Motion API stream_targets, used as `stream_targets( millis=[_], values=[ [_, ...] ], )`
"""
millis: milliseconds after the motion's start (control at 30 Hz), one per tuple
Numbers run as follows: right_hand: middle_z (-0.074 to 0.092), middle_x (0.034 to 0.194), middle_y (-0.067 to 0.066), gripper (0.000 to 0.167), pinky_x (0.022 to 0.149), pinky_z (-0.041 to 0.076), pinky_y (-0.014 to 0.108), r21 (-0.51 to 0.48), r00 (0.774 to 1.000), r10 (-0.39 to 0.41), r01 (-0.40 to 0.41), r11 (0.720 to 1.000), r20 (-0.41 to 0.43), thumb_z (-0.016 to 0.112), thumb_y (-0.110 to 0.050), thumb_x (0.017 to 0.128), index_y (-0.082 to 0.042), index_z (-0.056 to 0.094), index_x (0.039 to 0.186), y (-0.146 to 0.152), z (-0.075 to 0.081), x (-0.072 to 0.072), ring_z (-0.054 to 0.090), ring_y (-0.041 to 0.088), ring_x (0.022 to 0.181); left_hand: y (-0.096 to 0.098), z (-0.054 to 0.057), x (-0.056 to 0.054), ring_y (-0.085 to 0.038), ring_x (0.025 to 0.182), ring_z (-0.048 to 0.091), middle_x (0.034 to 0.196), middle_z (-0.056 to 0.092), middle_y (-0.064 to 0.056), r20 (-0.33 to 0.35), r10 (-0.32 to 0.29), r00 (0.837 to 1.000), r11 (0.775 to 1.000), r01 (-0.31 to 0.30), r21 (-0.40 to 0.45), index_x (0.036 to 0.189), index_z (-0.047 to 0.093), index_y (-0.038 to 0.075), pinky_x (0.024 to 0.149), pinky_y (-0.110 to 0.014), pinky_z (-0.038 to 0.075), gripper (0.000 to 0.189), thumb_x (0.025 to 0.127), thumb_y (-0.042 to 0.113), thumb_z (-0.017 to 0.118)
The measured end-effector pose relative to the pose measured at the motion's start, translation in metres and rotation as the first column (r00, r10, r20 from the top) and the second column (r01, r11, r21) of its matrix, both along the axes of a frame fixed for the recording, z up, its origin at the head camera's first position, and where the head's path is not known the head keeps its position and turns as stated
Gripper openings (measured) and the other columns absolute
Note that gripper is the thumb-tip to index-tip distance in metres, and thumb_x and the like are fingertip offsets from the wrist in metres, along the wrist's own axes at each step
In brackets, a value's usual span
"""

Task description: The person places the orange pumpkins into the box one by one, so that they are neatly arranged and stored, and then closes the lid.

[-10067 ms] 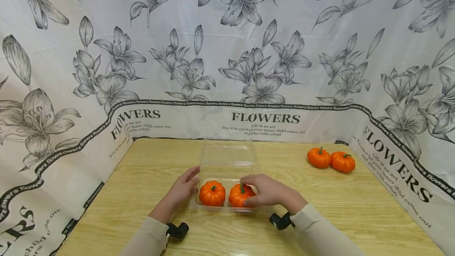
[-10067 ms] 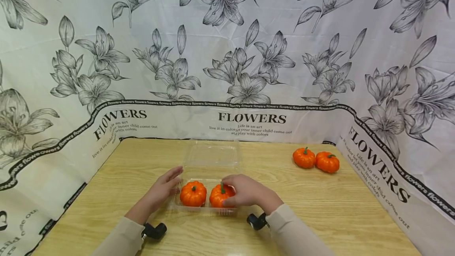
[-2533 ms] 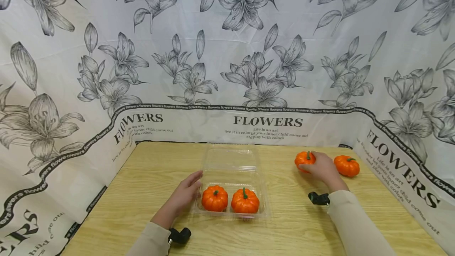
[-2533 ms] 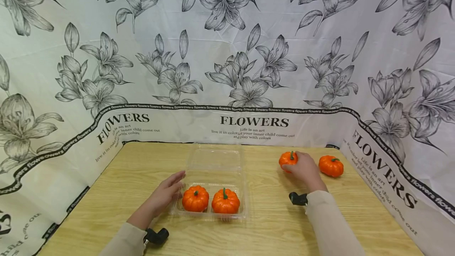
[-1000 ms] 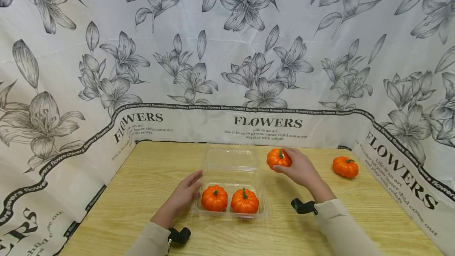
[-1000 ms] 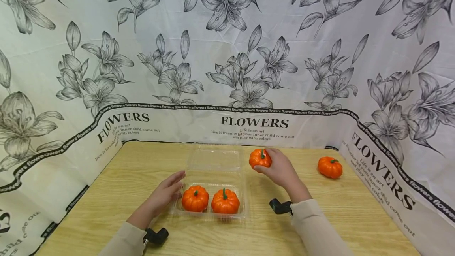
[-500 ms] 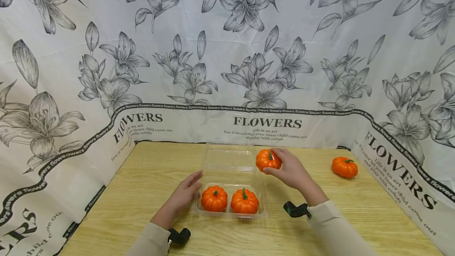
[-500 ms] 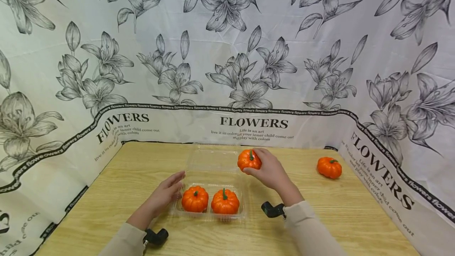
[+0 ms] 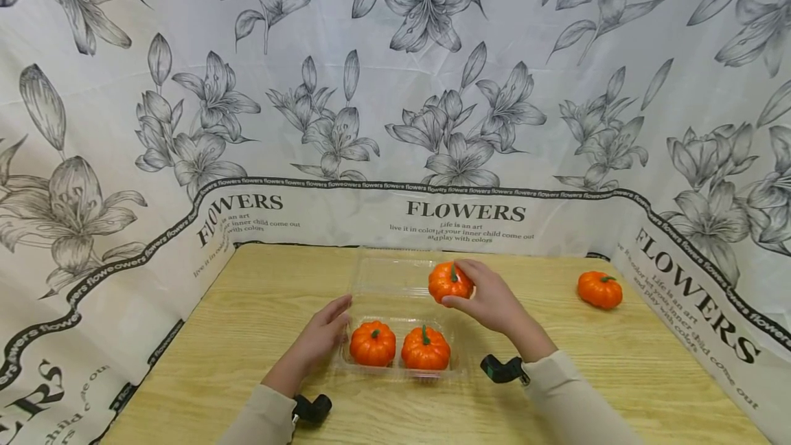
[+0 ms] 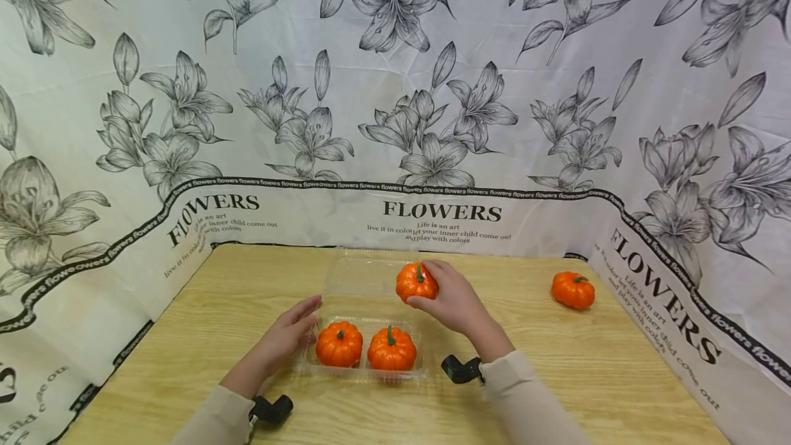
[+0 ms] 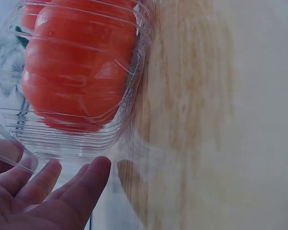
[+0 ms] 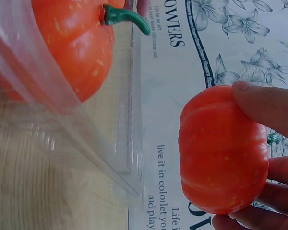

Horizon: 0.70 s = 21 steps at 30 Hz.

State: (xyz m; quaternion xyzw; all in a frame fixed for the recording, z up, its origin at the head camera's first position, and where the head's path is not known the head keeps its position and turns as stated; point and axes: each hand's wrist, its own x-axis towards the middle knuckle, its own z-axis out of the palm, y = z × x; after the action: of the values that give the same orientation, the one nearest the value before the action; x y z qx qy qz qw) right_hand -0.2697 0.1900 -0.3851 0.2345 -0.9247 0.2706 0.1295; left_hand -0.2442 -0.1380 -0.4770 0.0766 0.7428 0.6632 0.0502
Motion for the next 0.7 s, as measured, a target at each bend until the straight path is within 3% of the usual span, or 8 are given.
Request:
stream_targets(
  millis=[467, 700],
  values=[
    [0.048, 0.146, 0.014, 0.075, 0.102, 0.045, 0.053, -0.008, 0.997, 0.066, -0.066, 0.998, 0.038, 0.078, -0.037, 0.081, -0.009, 0.047, 0.143, -0.023, -0.006, 0.005, 0.049, 0.037, 0.129, -0.001, -0.003, -0.004, -0.04, 0.138, 0.036, 0.156, 0.031, -0.019, -0.012, -0.006, 1.0, 1.0, 0.006, -0.012, 0.151, 0.033, 0.006, 0.095, -0.042, 0.052, 0.048, 0.104, 0.012, 0.042],
    [0.049, 0.144, 0.011, 0.075, 0.099, 0.048, 0.051, 0.003, 0.996, 0.089, -0.089, 0.996, 0.004, 0.082, -0.034, 0.077, -0.012, 0.05, 0.141, -0.028, -0.011, 0.004, 0.053, 0.035, 0.125, -0.001, -0.003, -0.003, -0.038, 0.135, 0.041, 0.156, 0.032, -0.018, -0.01, 0.001, 1.0, 1.0, -0.001, -0.018, 0.15, 0.034, 0.007, 0.087, -0.036, 0.053, 0.047, 0.104, 0.012, 0.042]
  ],
)
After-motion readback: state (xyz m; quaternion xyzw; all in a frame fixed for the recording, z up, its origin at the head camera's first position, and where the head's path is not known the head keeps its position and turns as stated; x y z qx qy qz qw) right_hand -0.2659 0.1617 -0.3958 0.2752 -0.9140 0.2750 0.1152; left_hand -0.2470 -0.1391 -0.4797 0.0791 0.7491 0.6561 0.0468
